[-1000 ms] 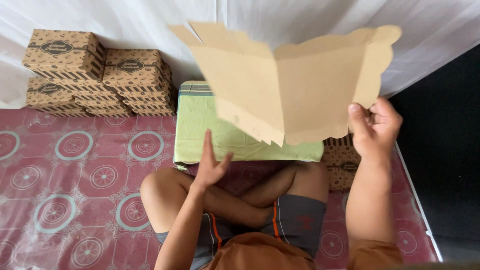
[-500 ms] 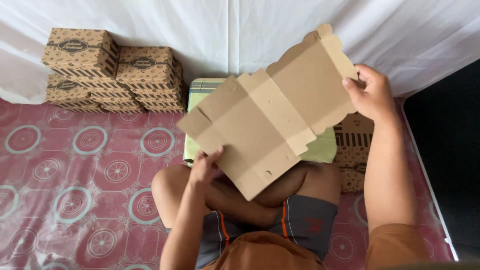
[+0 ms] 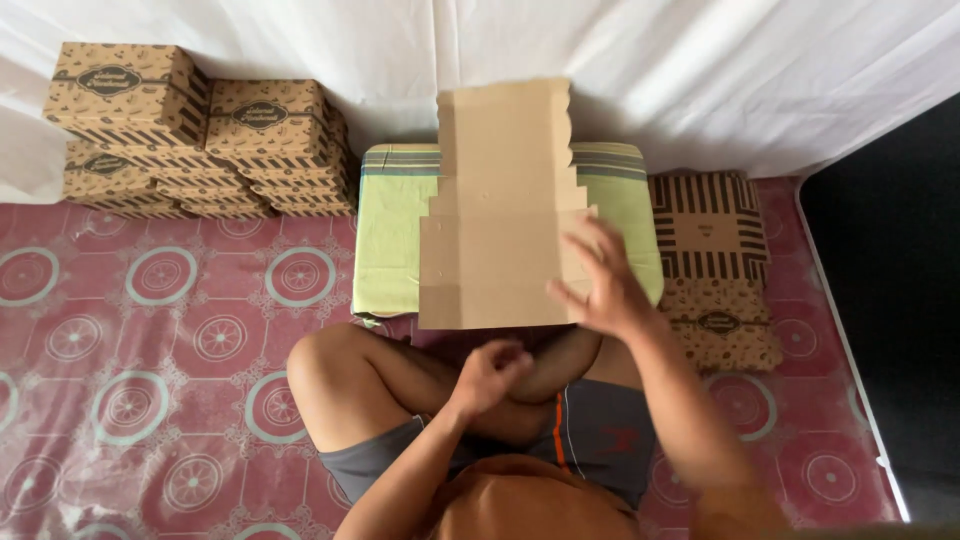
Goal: Folding flat cardboard sheets into small rectangular boxes while sitting on the floor.
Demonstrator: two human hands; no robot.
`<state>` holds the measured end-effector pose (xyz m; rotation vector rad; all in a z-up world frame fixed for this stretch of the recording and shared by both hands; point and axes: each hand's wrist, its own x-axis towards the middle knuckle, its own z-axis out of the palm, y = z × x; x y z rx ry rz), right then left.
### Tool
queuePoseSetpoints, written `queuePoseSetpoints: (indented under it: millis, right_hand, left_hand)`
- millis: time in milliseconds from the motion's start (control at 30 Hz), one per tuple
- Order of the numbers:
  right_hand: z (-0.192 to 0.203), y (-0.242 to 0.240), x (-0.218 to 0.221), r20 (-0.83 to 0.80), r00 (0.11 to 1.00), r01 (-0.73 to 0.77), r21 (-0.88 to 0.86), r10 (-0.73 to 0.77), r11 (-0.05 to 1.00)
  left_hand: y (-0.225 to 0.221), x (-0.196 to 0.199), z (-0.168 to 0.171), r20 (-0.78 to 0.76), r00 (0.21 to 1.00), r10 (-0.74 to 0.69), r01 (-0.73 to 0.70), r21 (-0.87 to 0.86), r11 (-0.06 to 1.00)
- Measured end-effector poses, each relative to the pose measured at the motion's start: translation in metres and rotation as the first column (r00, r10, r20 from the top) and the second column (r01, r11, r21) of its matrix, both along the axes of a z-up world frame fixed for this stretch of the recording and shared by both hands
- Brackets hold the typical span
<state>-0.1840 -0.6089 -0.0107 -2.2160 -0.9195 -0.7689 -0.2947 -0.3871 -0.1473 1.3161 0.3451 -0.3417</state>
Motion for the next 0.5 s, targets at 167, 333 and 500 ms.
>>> queuePoseSetpoints:
  millis: [167,333,500]
  right_hand:
    - [-0.042,-0.013,-0.063,-0.108,0.971,0.155,-0.386,-0.211,0.909]
    - [-0.108,-0.039,-0.052,0.024,0.972,0.223,-0.421,-0.234,0.880]
    - [-0.106,-0.057,-0.034,0.028,0.978,0.203,-0.361,-0.207,0.910]
  left_hand:
    - [0.056,0.000,0.025,0.630,0.436,-0.643,-0.368,0.776,0.512]
    - [0.093,0.038,0.028,0.431,0.475,-0.767,-0.555,0.823,0.119]
    - [0.117,0.061,0.028,0.375,0.463,-0.804,-0.596,0.802,0.031]
